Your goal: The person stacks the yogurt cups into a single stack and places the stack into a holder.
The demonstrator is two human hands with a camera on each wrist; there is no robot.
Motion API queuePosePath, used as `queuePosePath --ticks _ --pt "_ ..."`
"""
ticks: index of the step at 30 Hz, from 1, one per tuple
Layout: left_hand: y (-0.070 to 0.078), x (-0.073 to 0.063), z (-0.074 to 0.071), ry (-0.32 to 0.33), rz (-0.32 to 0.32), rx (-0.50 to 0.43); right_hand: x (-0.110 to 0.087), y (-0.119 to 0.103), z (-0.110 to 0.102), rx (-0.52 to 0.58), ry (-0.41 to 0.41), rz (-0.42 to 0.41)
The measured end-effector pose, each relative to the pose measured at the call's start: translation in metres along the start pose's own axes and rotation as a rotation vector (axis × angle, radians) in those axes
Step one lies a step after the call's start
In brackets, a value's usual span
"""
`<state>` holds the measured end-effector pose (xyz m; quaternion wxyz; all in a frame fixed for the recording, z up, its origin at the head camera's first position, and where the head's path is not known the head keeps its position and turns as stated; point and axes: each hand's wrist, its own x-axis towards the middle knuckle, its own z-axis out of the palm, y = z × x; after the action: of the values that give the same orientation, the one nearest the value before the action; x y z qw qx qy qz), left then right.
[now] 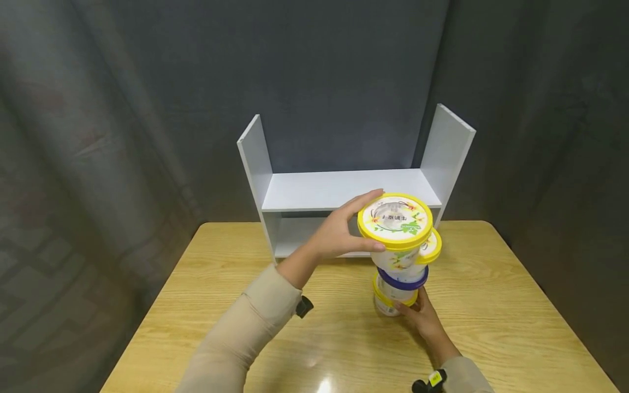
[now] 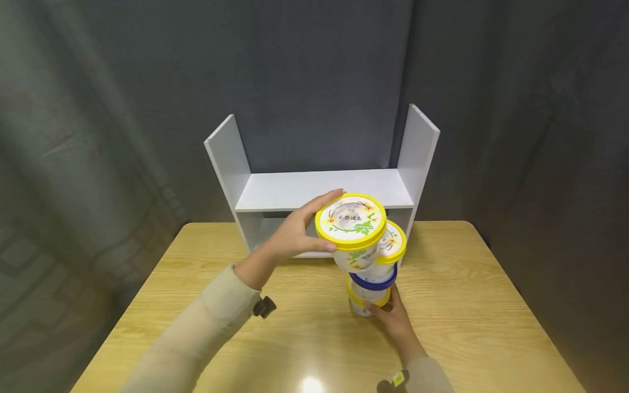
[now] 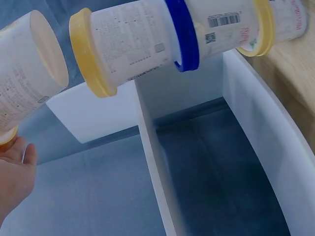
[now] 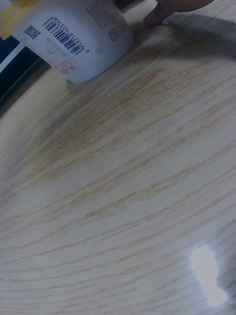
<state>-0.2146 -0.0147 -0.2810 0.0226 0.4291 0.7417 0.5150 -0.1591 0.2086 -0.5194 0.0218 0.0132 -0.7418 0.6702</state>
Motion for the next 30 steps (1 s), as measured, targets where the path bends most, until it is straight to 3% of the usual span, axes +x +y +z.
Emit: queuePosePath --ticks 9,19,30 --pt "-0.003 0.02 0.009 0.021 -0.065 0.019 -0.002 0.0 -0.001 -0.015 0.005 -0.029" --pt "-0.003 0.044 0.024 0.049 -0.155 0.05 -0.003 0.0 -0.003 -0.033 0.025 0.003" --pt "-0.008 0.055 0.032 0.034 -0.175 0.046 -0.005 0.001 -0.002 -0.032 0.026 0.012"
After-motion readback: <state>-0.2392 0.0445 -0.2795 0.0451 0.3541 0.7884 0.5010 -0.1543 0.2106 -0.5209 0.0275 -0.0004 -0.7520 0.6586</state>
